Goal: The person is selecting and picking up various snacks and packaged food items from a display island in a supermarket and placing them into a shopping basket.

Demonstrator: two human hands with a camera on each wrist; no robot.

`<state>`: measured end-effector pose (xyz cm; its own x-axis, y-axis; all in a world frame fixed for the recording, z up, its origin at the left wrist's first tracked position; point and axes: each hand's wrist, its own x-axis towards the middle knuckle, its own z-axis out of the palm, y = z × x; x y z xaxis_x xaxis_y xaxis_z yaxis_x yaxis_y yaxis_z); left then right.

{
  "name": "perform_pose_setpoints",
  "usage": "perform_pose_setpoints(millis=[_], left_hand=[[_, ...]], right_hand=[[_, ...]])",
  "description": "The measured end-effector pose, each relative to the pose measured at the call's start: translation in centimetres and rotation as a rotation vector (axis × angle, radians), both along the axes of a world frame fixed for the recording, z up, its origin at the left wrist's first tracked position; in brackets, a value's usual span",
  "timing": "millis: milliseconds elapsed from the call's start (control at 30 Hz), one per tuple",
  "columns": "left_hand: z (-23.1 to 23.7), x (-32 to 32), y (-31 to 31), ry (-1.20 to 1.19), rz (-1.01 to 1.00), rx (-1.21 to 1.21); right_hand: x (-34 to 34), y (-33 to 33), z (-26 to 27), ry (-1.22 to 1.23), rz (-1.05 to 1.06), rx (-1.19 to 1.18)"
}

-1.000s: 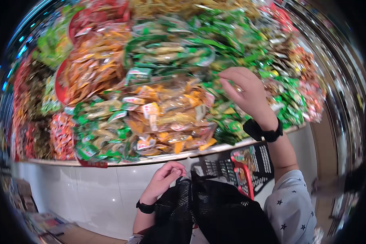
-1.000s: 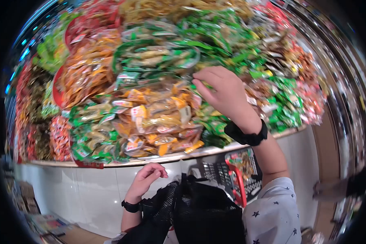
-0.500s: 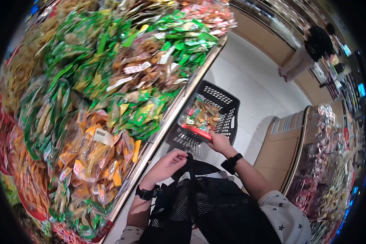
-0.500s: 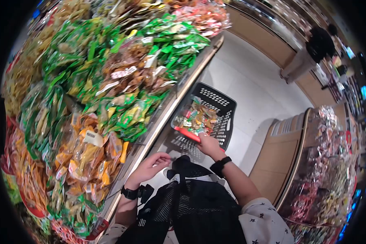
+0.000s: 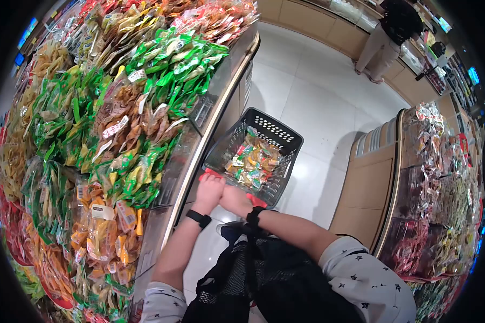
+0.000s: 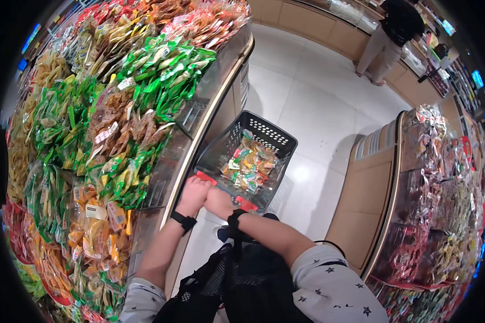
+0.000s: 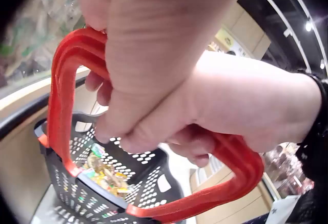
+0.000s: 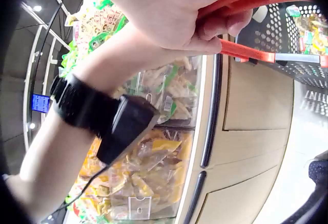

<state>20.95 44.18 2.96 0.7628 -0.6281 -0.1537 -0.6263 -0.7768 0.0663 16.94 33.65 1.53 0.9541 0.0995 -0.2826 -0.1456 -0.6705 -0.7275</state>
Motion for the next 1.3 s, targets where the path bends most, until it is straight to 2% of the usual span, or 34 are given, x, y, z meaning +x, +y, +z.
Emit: perform_pose_setpoints(millis=[67,167,267,367,533,667,1000,1067,1233,1300], left_hand=[[-0.1,1.3,-0.2,0.051,-0.028,0.063],[1.9,2.6,-1.5,0.303,-0.092,0.293],[2.6,2.0,-2.6,0.313,-0.025,0.287],[3.9,0.3,-4.6,0.303,0.043,0.258],[3.1,-4.3,-7.8,0.234,0.08,0.162],[3.6,-7.7,-11.2,0.249,0.171,0.18],[1.7,-21.3,-20.4,0.214,0.34,0.127],[0.9,-24.9,-22.5,0.203,0.454,0.071],[1.4,-32.9,-26.0,0.232,0.523,0.081],[1.1,-35.6,-27.3,0.272,0.576,0.041]], right_hand=[[0.2,-0.5,1.3,0.046,0.027,0.035],[0.2,-1.4,0.9,0.038,0.069,0.149],[-0.1,-2.3,-0.2,0.098,0.107,0.217],[-1.2,-4.6,1.2,0.128,0.168,0.207],[-4.5,-9.0,1.2,0.105,0.306,0.18],[-7.1,-12.8,0.5,0.067,0.404,0.149],[-16.8,-23.5,2.4,0.085,0.627,0.074],[-19.3,-25.0,1.7,0.118,0.722,0.042],[-25.8,-27.8,-1.7,0.159,0.949,-0.003],[-27.9,-29.2,-1.8,0.12,0.954,0.007]])
